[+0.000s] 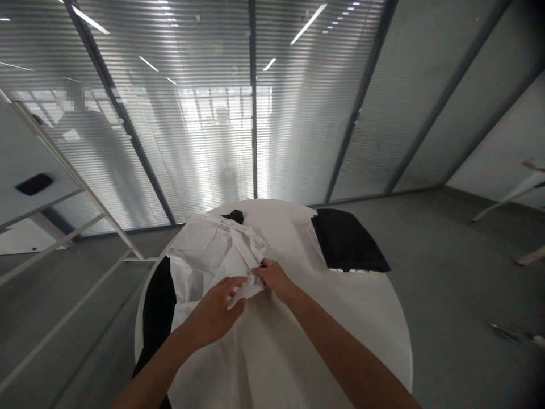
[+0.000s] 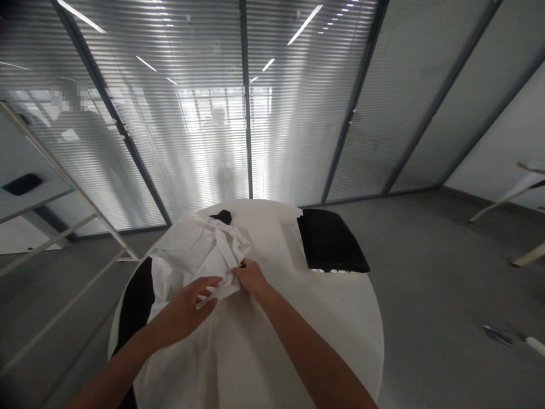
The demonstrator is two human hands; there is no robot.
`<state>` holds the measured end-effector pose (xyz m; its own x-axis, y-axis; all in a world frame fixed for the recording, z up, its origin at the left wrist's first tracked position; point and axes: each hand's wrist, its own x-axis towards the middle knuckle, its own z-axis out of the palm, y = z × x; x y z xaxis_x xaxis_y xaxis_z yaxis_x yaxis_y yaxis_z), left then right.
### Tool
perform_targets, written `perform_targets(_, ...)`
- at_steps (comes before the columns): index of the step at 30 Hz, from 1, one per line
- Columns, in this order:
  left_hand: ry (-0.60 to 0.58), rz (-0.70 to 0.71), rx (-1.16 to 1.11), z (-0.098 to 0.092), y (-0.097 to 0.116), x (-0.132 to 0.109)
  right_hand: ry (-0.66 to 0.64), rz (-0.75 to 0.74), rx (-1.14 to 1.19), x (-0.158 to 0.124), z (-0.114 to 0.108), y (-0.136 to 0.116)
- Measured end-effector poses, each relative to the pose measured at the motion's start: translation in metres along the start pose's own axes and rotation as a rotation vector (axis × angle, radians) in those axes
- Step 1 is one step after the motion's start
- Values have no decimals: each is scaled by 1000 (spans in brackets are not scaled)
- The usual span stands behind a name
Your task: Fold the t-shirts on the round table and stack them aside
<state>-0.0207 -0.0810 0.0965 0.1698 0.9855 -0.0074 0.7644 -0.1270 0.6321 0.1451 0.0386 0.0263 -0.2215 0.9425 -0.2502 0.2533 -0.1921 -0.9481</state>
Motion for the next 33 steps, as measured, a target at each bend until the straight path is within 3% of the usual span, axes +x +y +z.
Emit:
perform_targets(5,-38,-136,411,-13,-36,-32,15,107,332,-1,-11,1)
perform_targets(8,-34,-162,504,-17,-43,-46,75,95,471,-3,-20,-2)
perform_targets(14,6,-22,264,-21,-12,-52,144,-33,626,1,-69,-28)
perform_targets(19,51,86,108,-22,19,-48,285,-181,732,-1,-109,-41)
perform_targets(21,52,97,102,-19,24,-44,310,-73,597,-10,-106,-32)
perform_targets(23,31,92,121,-13,25,-39,251,118,403,-24,-92,-18)
perform_targets(26,-13,96,165,0,25,-35,-46,320,233,-48,-65,1)
perform_targets(29,-54,135,174,12,24,-36,-291,281,142,-66,-41,7)
perform_targets(33,-29,173,285,13,15,-40,-273,108,118,-76,-24,1)
